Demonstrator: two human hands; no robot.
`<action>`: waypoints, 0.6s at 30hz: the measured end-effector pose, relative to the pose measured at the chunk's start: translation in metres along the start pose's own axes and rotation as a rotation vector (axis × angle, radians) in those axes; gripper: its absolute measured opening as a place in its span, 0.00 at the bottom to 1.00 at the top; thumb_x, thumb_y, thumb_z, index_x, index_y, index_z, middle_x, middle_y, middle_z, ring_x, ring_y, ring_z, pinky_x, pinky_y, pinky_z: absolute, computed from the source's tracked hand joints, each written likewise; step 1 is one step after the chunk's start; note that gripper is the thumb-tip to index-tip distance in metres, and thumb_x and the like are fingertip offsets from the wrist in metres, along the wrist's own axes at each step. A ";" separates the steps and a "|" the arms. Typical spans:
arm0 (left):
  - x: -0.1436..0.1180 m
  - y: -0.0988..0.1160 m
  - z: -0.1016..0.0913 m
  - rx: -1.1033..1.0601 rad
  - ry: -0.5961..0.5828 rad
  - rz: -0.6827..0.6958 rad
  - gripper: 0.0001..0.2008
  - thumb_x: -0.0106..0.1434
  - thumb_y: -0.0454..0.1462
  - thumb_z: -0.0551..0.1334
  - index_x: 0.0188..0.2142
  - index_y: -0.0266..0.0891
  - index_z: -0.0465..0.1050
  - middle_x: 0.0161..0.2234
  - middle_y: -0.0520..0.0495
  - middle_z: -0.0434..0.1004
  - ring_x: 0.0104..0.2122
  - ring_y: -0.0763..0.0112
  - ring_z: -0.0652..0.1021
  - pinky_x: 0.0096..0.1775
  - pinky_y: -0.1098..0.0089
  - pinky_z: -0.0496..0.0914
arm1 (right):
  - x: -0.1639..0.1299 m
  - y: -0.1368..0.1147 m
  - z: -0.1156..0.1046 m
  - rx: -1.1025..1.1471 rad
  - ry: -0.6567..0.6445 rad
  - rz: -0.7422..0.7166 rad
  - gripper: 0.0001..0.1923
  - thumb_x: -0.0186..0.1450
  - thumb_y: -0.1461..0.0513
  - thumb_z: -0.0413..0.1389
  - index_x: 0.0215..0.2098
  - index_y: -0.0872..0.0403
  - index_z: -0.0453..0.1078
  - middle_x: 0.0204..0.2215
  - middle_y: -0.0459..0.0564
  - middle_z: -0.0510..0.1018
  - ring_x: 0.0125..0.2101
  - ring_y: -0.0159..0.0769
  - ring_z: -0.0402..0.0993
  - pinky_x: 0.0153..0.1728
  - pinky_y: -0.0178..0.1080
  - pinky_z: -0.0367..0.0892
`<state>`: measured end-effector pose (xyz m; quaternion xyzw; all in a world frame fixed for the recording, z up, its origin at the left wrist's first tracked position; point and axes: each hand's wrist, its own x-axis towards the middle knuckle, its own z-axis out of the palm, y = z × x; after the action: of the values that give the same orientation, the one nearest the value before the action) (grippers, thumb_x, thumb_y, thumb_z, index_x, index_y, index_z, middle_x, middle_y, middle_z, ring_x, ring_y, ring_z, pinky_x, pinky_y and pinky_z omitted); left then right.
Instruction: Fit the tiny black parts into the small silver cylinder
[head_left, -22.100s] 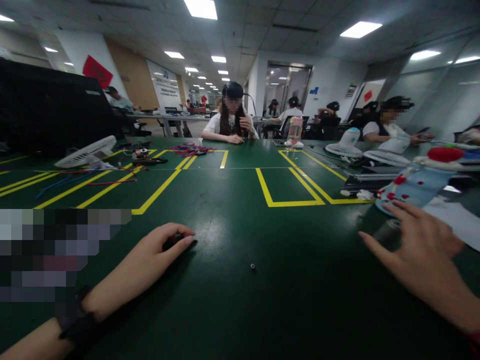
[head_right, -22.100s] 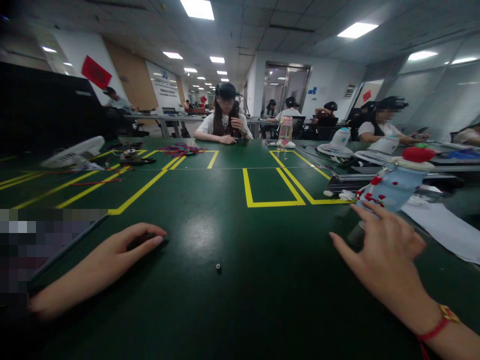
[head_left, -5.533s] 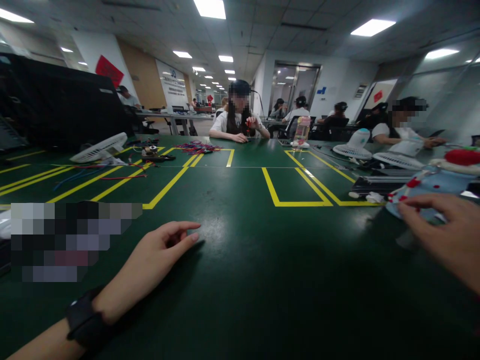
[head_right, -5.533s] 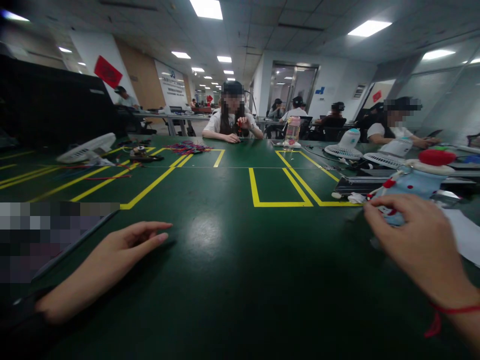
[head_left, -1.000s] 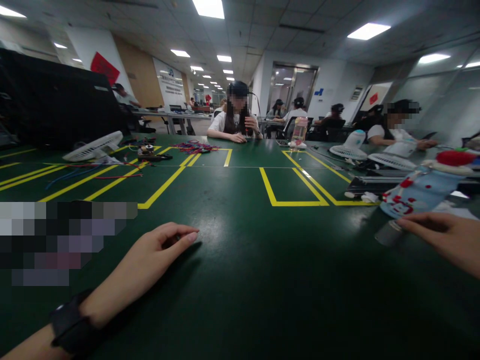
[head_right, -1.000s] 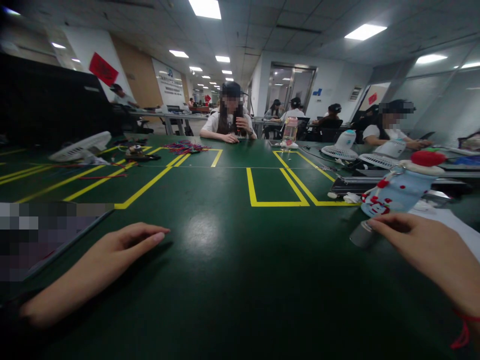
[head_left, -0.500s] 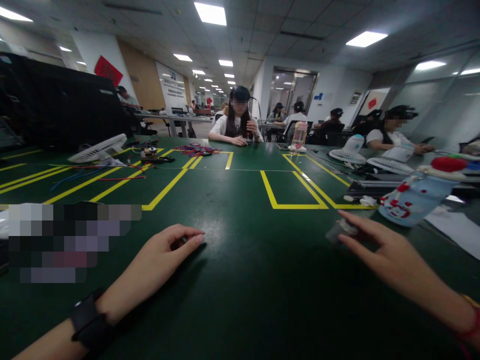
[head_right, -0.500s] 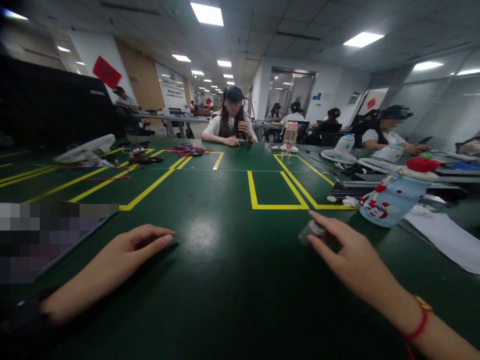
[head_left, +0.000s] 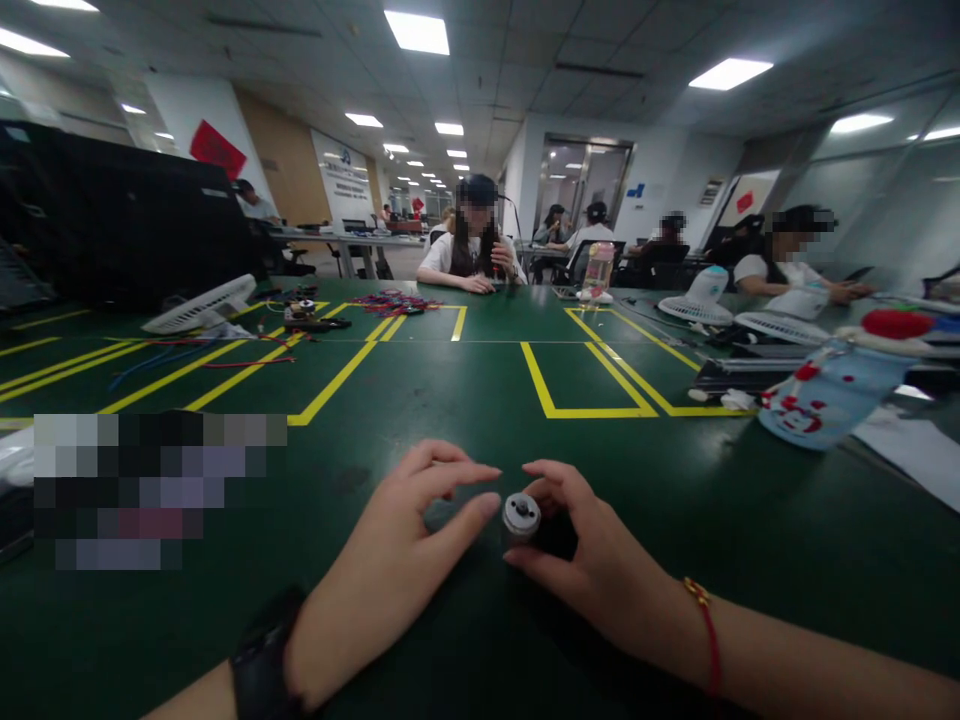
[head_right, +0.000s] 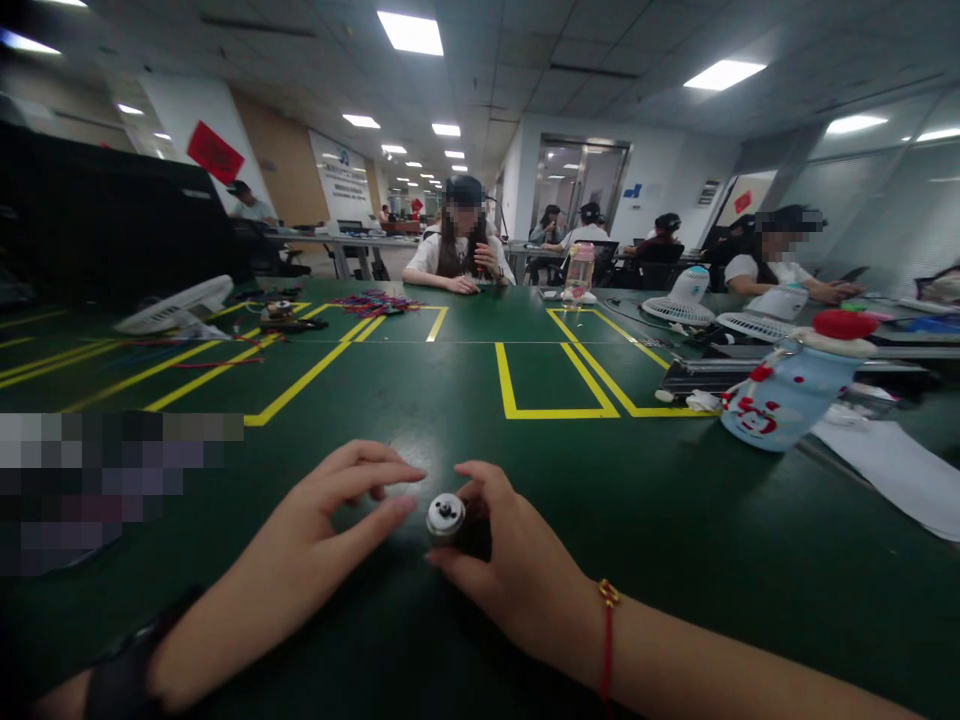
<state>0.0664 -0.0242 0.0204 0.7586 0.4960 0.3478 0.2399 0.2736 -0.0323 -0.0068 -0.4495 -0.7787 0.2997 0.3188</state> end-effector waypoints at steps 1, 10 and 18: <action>0.002 0.009 0.005 -0.017 -0.037 0.028 0.10 0.61 0.44 0.59 0.41 0.52 0.77 0.44 0.50 0.70 0.44 0.64 0.72 0.47 0.65 0.67 | 0.000 0.000 0.000 0.015 -0.004 0.005 0.31 0.57 0.59 0.59 0.56 0.52 0.52 0.42 0.51 0.72 0.40 0.32 0.71 0.43 0.39 0.68; 0.007 0.006 0.001 -0.081 -0.048 -0.071 0.07 0.59 0.46 0.63 0.35 0.52 0.79 0.36 0.52 0.70 0.36 0.67 0.73 0.39 0.67 0.67 | -0.002 -0.007 -0.007 -0.053 -0.028 -0.035 0.19 0.58 0.62 0.56 0.48 0.52 0.62 0.40 0.48 0.72 0.37 0.30 0.69 0.38 0.35 0.67; 0.006 -0.018 0.025 0.057 -0.253 -0.014 0.06 0.58 0.43 0.64 0.35 0.50 0.79 0.37 0.51 0.74 0.40 0.64 0.73 0.44 0.64 0.65 | -0.005 0.001 -0.003 -0.157 -0.014 -0.108 0.26 0.58 0.60 0.56 0.55 0.47 0.59 0.48 0.47 0.69 0.47 0.32 0.67 0.49 0.39 0.64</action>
<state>0.0762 -0.0123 -0.0066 0.7993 0.4769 0.2334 0.2815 0.2787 -0.0353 -0.0068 -0.4282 -0.8252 0.2233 0.2931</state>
